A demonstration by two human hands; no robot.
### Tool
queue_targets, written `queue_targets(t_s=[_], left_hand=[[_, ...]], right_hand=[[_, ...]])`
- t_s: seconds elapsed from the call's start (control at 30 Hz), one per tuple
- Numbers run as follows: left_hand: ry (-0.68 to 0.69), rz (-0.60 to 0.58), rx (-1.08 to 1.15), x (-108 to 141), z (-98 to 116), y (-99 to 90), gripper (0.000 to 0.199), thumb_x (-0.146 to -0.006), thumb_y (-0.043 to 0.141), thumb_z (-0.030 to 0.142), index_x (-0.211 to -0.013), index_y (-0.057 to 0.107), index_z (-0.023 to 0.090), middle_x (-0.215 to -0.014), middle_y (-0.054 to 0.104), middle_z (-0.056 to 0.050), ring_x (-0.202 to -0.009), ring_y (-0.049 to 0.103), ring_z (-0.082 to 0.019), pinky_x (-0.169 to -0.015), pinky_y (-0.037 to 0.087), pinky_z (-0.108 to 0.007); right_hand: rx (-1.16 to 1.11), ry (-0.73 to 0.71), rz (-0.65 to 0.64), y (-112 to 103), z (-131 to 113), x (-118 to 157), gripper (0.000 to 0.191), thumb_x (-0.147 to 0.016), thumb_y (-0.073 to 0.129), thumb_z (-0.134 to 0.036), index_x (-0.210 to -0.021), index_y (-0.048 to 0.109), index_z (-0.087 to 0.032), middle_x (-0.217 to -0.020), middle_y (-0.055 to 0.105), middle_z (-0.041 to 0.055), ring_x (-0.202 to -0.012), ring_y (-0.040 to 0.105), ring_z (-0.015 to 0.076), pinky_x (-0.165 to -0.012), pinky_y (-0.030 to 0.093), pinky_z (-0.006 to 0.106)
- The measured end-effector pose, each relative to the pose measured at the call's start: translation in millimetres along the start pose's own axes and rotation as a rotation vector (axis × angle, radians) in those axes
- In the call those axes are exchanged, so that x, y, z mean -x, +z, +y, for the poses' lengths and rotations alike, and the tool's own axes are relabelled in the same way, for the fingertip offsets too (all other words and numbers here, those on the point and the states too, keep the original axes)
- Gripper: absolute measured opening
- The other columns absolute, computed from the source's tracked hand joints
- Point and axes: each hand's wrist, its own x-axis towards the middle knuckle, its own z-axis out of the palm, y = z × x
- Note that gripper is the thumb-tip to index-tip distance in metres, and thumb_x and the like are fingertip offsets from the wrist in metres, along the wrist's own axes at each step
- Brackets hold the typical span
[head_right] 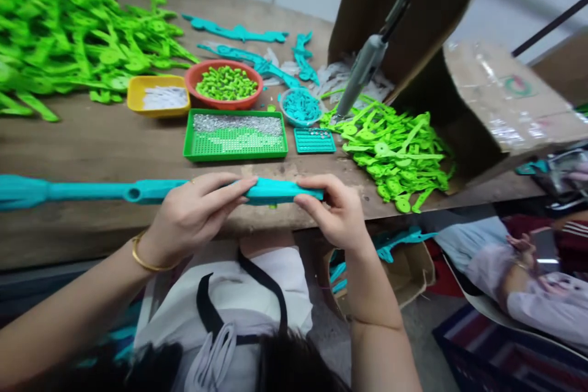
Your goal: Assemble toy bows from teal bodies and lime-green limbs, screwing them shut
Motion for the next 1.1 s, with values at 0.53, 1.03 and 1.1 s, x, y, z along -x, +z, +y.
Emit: queue_targets(t_s=[0.53,1.03,1.1], left_hand=[[0.015,-0.04,-0.071,-19.2,-14.3,38.0,0.041,-0.096,0.049,0.047,-0.115,0.065,0.014,-0.095,0.074,-0.012,-0.082,0.07,-0.024,-0.068,0.054,-0.033],[-0.134,0.581,-0.5,33.5,-64.9,-55.2,0.044,-0.09,0.057,0.034,-0.133,0.055,0.022,-0.123,0.064,-0.011,-0.117,0.059,-0.03,-0.102,0.044,-0.057],[-0.334,0.577,-0.647,53.3,-88.0,-73.3,0.046,-0.091,0.055,0.043,-0.131,0.057,0.022,-0.134,0.058,-0.012,-0.125,0.052,-0.034,-0.105,0.039,-0.059]], right_hand=[[0.134,-0.061,-0.092,29.3,84.6,-6.6,0.04,-0.082,0.063,-0.057,-0.091,0.071,-0.019,-0.081,0.073,0.003,-0.072,0.066,0.0154,-0.068,0.052,0.026],[0.435,-0.18,0.145,10.8,121.2,-21.9,0.064,-0.078,0.045,-0.079,-0.068,0.066,-0.02,-0.051,0.055,0.0002,-0.047,0.048,0.0135,-0.05,0.037,0.027],[0.478,-0.213,0.294,0.4,133.5,-17.2,0.069,-0.079,0.036,-0.082,-0.058,0.059,-0.021,-0.044,0.044,-0.0006,-0.042,0.042,0.0135,-0.047,0.032,0.028]])
